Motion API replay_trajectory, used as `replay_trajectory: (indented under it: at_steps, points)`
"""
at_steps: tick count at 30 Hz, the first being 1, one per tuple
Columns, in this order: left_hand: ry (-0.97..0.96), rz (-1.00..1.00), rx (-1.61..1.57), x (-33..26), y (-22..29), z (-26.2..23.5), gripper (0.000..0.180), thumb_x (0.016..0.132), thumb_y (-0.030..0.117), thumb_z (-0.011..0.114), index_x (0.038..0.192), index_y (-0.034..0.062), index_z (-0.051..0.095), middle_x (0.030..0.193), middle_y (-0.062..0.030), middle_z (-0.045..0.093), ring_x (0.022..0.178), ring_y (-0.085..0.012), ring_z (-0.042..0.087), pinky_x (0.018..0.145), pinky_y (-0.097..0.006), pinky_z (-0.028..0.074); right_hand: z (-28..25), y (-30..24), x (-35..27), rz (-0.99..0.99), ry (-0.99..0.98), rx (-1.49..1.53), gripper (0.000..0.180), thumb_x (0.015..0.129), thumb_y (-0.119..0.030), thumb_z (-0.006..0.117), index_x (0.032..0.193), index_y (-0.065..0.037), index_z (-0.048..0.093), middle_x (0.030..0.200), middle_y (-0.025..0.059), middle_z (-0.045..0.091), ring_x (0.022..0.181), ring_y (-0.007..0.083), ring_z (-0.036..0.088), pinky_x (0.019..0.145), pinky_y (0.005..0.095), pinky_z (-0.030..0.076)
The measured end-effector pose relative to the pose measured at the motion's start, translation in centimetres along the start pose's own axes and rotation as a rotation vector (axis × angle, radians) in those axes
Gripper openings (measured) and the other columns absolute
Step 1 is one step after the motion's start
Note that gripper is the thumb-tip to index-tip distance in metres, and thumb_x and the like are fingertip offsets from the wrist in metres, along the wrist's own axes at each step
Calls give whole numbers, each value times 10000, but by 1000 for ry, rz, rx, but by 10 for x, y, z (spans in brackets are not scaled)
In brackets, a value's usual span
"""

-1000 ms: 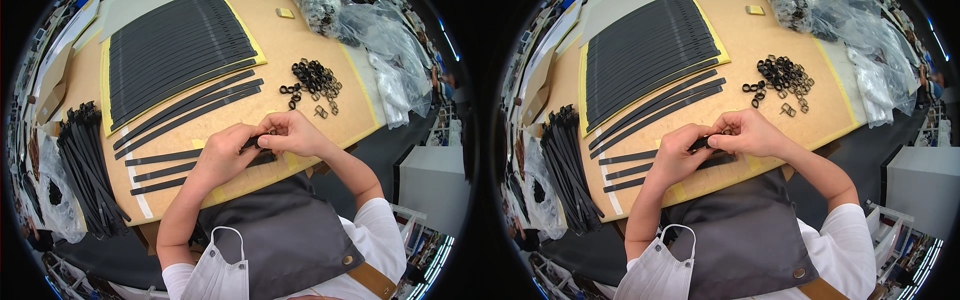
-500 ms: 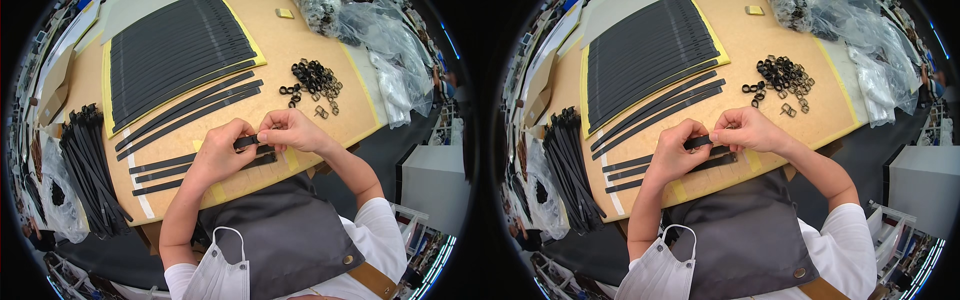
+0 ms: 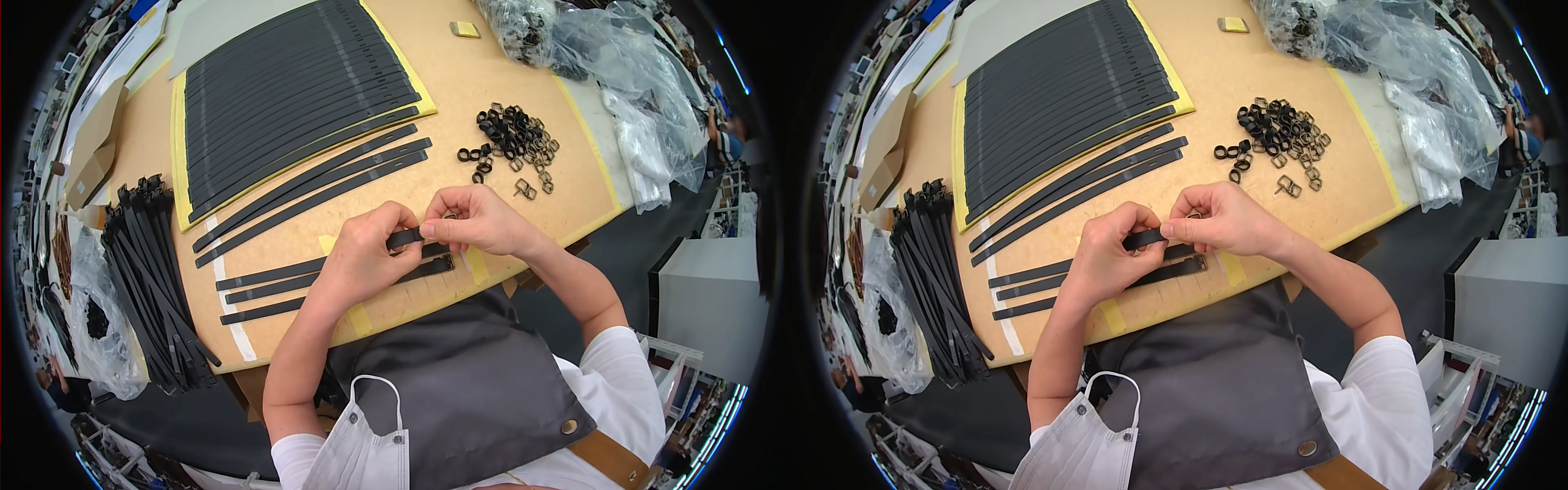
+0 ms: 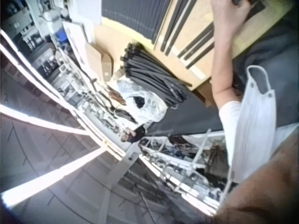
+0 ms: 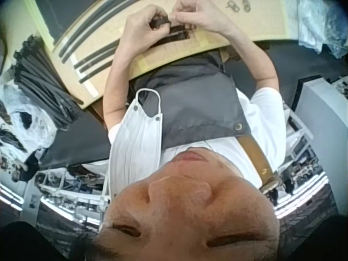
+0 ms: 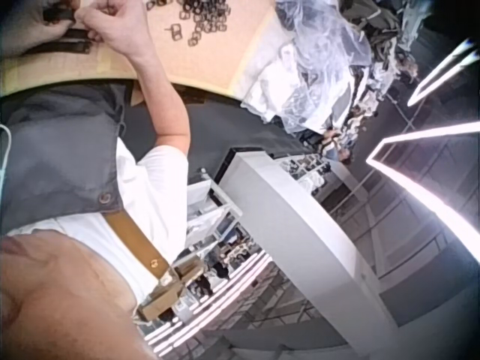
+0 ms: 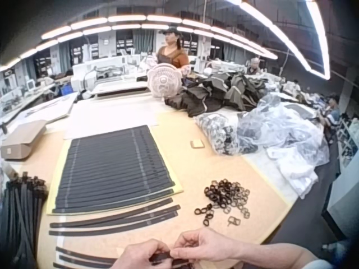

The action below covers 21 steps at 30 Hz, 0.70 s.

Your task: The person assembles black straps by attaching small metal hardware to their ends. They pick up individual straps and metal pieces from piles on the table, insert the hardware into the strap ends, and place the finished items into a growing stack.

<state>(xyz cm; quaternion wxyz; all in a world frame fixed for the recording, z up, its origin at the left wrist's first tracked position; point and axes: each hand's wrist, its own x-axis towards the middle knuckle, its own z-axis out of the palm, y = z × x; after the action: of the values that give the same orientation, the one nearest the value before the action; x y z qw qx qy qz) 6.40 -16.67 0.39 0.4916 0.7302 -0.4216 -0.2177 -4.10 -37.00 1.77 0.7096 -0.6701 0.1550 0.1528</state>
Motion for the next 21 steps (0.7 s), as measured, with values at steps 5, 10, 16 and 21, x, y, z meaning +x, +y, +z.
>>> replay_trajectory:
  at_steps: [5, 10, 16, 21]
  points:
    - [16, 39, 11, -1, -2, 1, 203, 802, 17, 783, 961, -16, 660, 800, -105, 709, 691, -153, 703, 603, -289, 560, 2, 1, 1, -7, 5, -8, 267, 942, -260, 800, 961, -10, 708, 795, 14, 695, 644, 60, 619, 584, 222, 504]
    - [25, 59, 14, -1, 1, 0, 204, 805, 9, 786, 968, -19, 667, 788, -90, 706, 686, -111, 692, 595, -265, 559, 4, 1, 0, 7, 33, -29, 263, 942, -255, 795, 950, -8, 706, 786, 13, 695, 633, 63, 620, 572, 225, 502]
    - [14, 53, 29, -2, 7, -1, 265, 805, 77, 818, 1008, -9, 671, 818, -94, 702, 665, -127, 656, 604, -277, 543, 4, 5, 0, -48, 55, -33, 245, 950, -242, 782, 947, -9, 708, 762, 10, 689, 610, 58, 614, 545, 234, 493]
    - [48, 105, 70, -2, 7, -1, 226, 819, 93, 813, 989, -1, 696, 803, -108, 710, 666, -152, 676, 614, -291, 549, 0, 10, 3, -47, 40, -53, 249, 946, -275, 791, 969, -37, 723, 753, 7, 680, 613, 59, 607, 545, 236, 483]
